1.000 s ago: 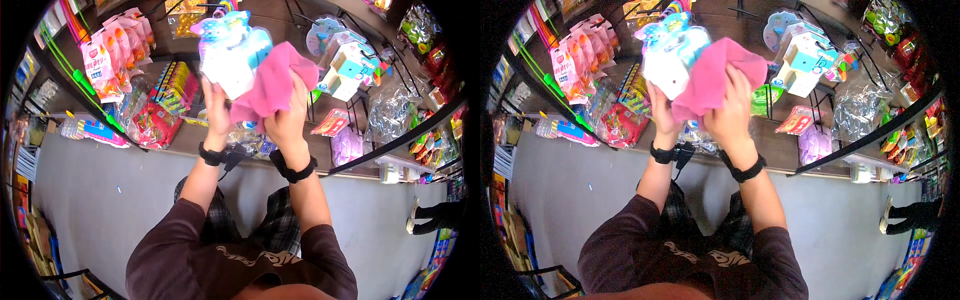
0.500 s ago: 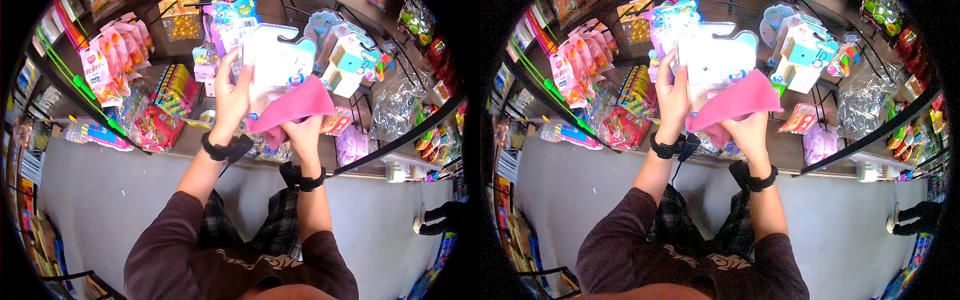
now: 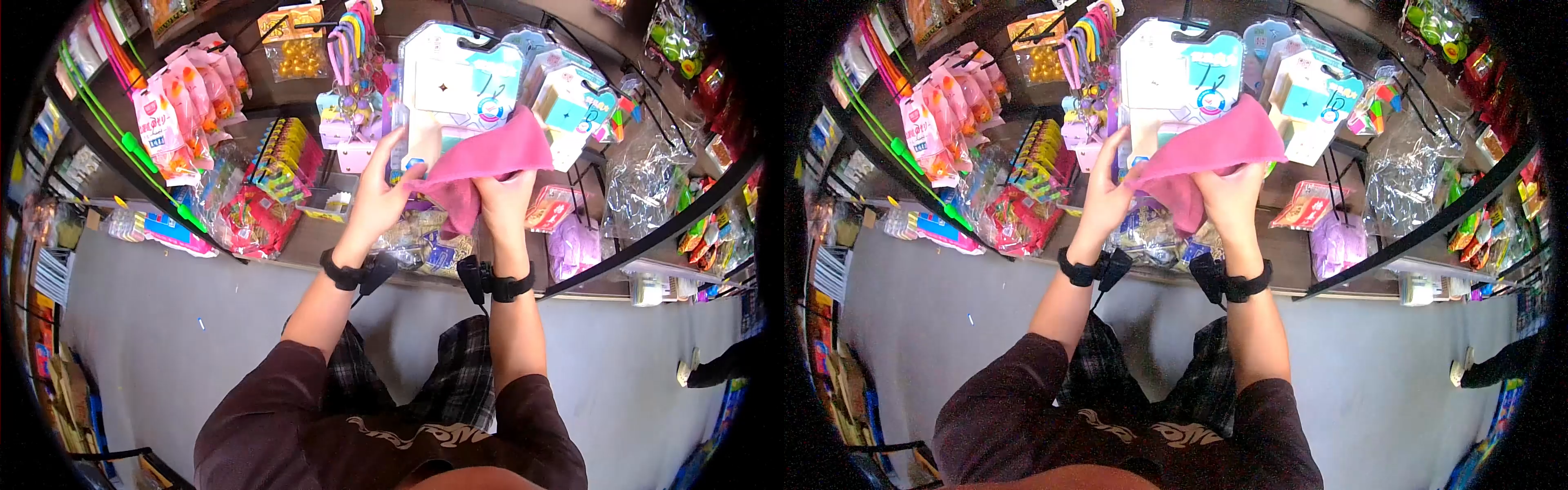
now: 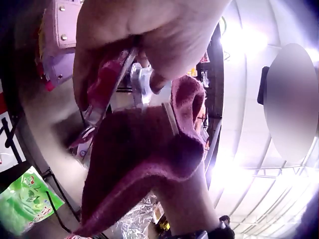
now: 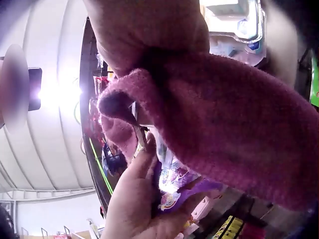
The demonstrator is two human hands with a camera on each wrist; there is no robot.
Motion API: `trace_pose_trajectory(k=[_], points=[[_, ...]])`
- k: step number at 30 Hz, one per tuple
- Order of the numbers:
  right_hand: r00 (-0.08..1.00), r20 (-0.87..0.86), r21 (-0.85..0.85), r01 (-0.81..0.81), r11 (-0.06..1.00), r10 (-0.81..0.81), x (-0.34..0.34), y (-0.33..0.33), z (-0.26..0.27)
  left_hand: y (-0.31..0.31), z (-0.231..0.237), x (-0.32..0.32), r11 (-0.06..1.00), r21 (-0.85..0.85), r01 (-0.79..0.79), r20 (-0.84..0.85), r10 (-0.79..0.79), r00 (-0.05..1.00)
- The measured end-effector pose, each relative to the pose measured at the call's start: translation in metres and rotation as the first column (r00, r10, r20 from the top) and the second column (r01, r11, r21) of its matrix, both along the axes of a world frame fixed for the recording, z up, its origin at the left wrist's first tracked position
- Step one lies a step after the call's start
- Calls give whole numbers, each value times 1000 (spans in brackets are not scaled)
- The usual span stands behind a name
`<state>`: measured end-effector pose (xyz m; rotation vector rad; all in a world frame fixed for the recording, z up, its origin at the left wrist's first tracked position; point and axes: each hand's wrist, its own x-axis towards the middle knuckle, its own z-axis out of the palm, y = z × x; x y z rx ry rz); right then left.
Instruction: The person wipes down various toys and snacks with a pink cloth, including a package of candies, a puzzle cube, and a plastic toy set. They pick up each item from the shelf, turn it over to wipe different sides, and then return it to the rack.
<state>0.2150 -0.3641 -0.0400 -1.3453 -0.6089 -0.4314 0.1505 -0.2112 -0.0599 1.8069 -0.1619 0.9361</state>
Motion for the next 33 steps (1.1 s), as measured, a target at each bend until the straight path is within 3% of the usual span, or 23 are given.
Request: trace_pose_trajectory(k=[4, 11, 13, 17, 20, 22, 33], points=[[996, -64, -19, -64, 998, 62, 2, 5, 0, -3, -3, 1, 998, -58, -25, 34, 27, 999], [998, -18, -33, -62, 997, 62, 1, 8, 0, -4, -7, 5, 995, -30, -91, 78, 93, 993], [989, -45, -80, -144, 986, 140, 3, 8, -1, -4, -10, 4, 985, -166, -45, 48, 53, 997], [989, -44, 4, -140, 990, 140, -4, 14, 2, -5, -5, -2, 983, -173, -64, 47, 73, 996], [994, -48, 42, -99, 994, 101, -2, 16, 0, -5, -2, -2, 990, -63, -129, 98, 135, 986], [994, -27, 6, -104, 995, 104, 1, 15, -2, -6, 2, -2, 991, -126, -53, 75, 62, 995], [986, -105, 83, -117, 990, 126, -3, 16, -6, -4, -5, 4, 986, -164, -26, 69, 37, 997]])
